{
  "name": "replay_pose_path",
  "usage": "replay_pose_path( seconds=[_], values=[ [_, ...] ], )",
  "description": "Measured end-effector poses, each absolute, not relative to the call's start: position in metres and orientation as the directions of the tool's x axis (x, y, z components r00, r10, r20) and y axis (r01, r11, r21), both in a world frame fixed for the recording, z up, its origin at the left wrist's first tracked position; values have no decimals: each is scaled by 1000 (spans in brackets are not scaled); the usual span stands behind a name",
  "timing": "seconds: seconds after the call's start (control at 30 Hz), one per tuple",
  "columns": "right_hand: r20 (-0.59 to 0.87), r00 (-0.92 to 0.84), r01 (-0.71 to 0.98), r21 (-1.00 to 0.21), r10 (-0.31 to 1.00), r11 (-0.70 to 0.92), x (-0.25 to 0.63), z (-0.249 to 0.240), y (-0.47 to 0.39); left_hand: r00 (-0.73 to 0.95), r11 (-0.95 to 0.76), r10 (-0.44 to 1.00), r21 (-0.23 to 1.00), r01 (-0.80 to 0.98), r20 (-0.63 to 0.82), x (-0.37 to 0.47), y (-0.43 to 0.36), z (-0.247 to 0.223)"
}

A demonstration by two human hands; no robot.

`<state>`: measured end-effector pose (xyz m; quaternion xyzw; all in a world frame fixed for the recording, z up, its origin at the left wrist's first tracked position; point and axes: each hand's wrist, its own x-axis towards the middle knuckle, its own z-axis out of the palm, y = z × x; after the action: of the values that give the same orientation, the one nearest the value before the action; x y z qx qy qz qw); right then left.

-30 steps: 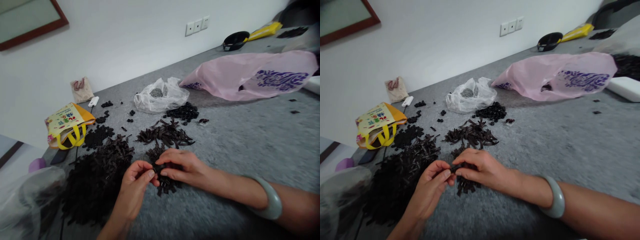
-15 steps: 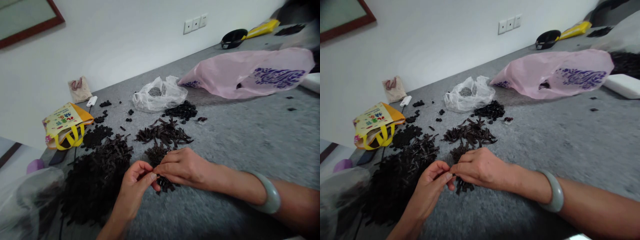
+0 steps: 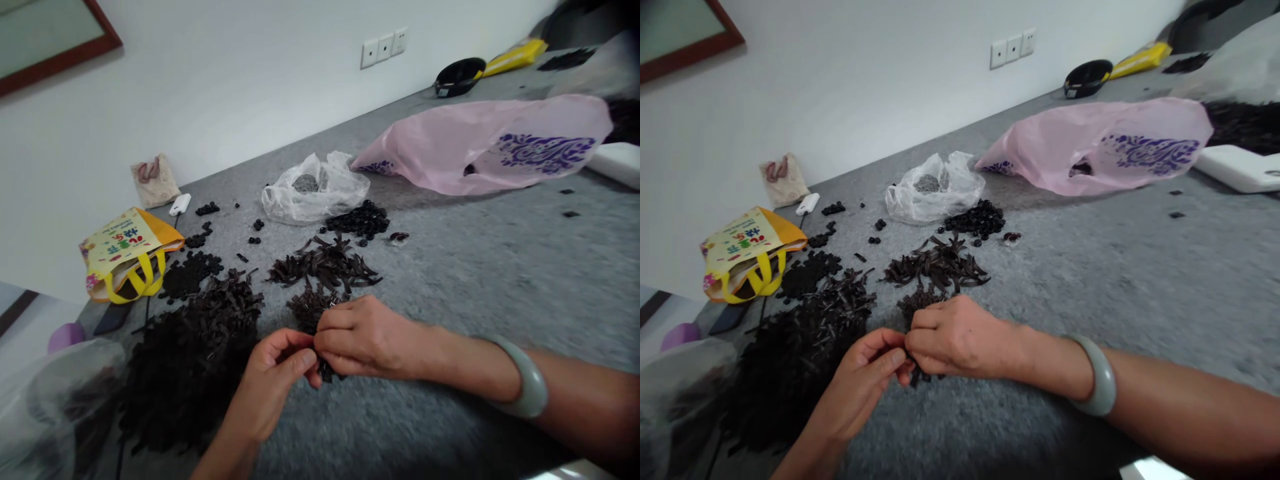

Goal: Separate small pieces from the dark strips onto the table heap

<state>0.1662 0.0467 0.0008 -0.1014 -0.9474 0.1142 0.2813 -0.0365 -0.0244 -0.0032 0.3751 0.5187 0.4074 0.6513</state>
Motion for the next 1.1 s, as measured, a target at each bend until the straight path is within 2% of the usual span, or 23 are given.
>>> replay_pose_path(
  seconds=[0.1, 0.2, 0.33, 0.47, 0.53, 0.6, 0.67, 0.77, 0.83, 0.9, 1.0, 1.1],
  values=[
    [534, -796, 117, -327, 286, 938, 165, 0, 45, 124, 334, 937, 942, -41, -327, -38, -24, -3],
    [567, -751, 135, -369, 338, 920, 164, 2, 44, 161, 365, 922, 929, -66, -351, -37, -25, 0],
    [528, -741, 92, -533, 415, 841, 164, 7, 44, 197, 350, 922, 935, -52, -334, -36, -27, 1],
    [370, -713, 66, -810, 596, 582, 162, 7, 45, 135, 233, 961, 970, 70, -240, -38, -29, -1],
    [253, -688, 37, -924, 680, 381, 160, 4, 44, 75, 215, 973, 976, 35, -217, -38, -29, -2],
    [184, -689, -30, -974, 701, 227, 158, -1, 42, 28, 207, 978, 978, -30, -206, -37, -28, -3],
    [180, -681, -34, -976, 710, 215, 157, -4, 39, 5, 202, 979, 977, -70, -202, -36, -27, -5],
    [297, -632, 91, -889, 716, 449, 157, -6, 37, -11, 199, 980, 976, -94, -201, -36, -27, -6],
    [412, -627, 133, -779, 661, 612, 158, -6, 38, -18, 200, 979, 975, -99, -202, -36, -28, -5],
    [483, -640, 138, -693, 597, 708, 160, -6, 40, -12, 207, 978, 975, -85, -209, -37, -28, -4],
    [529, -655, 150, -608, 539, 779, 161, -6, 43, -13, 207, 978, 978, -5, -207, -38, -26, -1],
    [535, -674, 154, -574, 510, 804, 162, -6, 43, -35, 205, 979, 976, 74, -203, -37, -25, 0]
  ],
)
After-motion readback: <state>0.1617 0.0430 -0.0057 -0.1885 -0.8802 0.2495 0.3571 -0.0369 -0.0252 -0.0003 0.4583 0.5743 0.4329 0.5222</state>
